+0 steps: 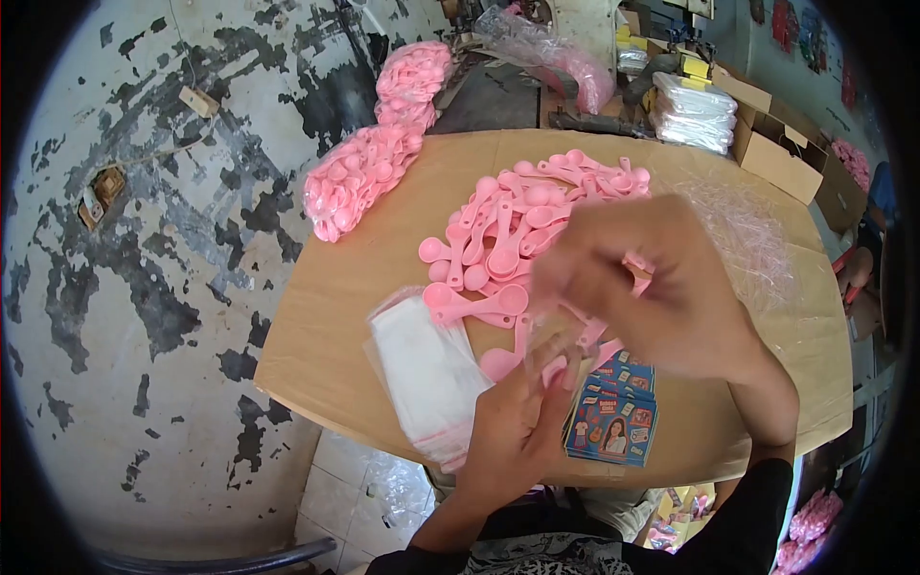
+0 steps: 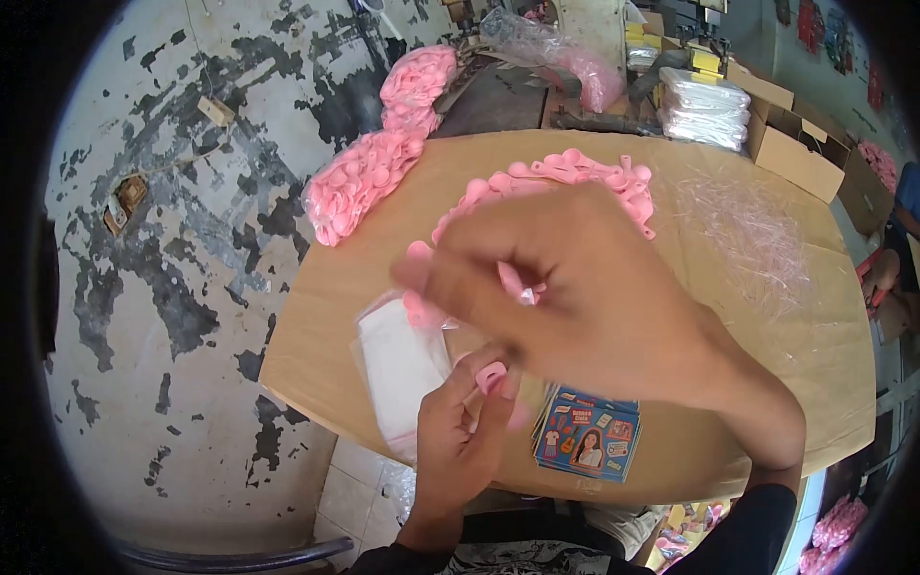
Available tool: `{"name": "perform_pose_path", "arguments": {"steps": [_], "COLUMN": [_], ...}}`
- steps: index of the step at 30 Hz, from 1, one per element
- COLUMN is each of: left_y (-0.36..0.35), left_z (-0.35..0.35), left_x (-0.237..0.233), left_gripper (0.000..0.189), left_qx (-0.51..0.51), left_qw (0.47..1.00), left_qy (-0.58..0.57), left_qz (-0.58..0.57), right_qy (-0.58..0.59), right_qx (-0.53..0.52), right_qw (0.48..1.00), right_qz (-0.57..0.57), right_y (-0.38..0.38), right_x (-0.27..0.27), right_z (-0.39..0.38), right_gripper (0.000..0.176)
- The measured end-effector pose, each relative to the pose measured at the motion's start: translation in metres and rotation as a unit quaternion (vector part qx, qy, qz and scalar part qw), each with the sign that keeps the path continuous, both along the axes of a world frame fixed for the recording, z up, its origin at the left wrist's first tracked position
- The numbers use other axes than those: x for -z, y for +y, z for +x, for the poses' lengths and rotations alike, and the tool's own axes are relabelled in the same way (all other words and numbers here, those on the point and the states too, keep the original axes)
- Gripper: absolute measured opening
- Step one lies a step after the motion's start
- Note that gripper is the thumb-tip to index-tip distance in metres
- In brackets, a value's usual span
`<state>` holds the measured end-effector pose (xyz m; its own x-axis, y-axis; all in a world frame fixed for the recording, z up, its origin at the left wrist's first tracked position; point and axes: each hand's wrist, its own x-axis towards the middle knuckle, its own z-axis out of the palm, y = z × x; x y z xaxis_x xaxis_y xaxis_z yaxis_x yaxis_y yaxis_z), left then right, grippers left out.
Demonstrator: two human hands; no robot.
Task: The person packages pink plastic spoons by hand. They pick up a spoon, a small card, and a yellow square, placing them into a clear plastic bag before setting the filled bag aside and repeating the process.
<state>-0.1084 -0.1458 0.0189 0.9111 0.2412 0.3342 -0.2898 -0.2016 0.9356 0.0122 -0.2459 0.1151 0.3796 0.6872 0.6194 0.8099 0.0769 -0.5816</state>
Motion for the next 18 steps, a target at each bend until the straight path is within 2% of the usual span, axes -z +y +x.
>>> {"name": "perform_pose_path", "arguments": {"steps": [1,4,6,7,9,11,14,16,18], "left_y": [0.001,0.005,0.008,0.010,0.009,0.012,0.021,0.016,0.014], "left_z": [0.002,-0.003,-0.003,-0.003,-0.002,-0.001,0.001,0.000,-0.001], "left_x": [0.006,0.001,0.002,0.003,0.001,0.000,0.005,0.000,-0.001], "left_gripper": [0.036,0.036,0.034,0.034,0.032,0.031,0.030,0.031,0.032], "left_qx": [0.068,0.123,0.132,0.132,0.085,0.046,0.003,-0.008,-0.019], "left_qw": [0.994,0.982,0.982,0.984,0.972,0.972,0.994,0.989,0.988], "left_qy": [0.002,0.045,0.042,0.034,0.015,0.000,-0.006,-0.015,-0.011], "left_qz": [-0.089,-0.135,-0.128,-0.116,-0.219,-0.229,-0.107,-0.146,-0.156], "right_qy": [-0.049,-0.018,0.163,0.203,0.161,0.095,-0.068,-0.220,-0.254], "right_qx": [0.044,0.060,-0.050,-0.031,-0.045,-0.034,0.005,0.014,0.015], "right_qw": [0.994,0.998,0.974,0.965,0.967,0.978,0.993,0.975,0.964], "right_qz": [0.084,0.022,-0.152,-0.162,-0.194,-0.184,-0.101,-0.041,-0.081], "right_y": [0.008,-0.004,-0.018,-0.016,-0.017,-0.014,-0.007,-0.008,-0.007], "right_x": [0.007,0.021,0.011,0.009,0.007,0.009,0.016,0.013,0.016], "right_z": [0.008,0.024,0.028,0.025,0.023,0.021,0.019,0.019,0.009], "right_gripper": [0.010,0.018,0.021,0.018,0.018,0.018,0.019,0.021,0.023]}}
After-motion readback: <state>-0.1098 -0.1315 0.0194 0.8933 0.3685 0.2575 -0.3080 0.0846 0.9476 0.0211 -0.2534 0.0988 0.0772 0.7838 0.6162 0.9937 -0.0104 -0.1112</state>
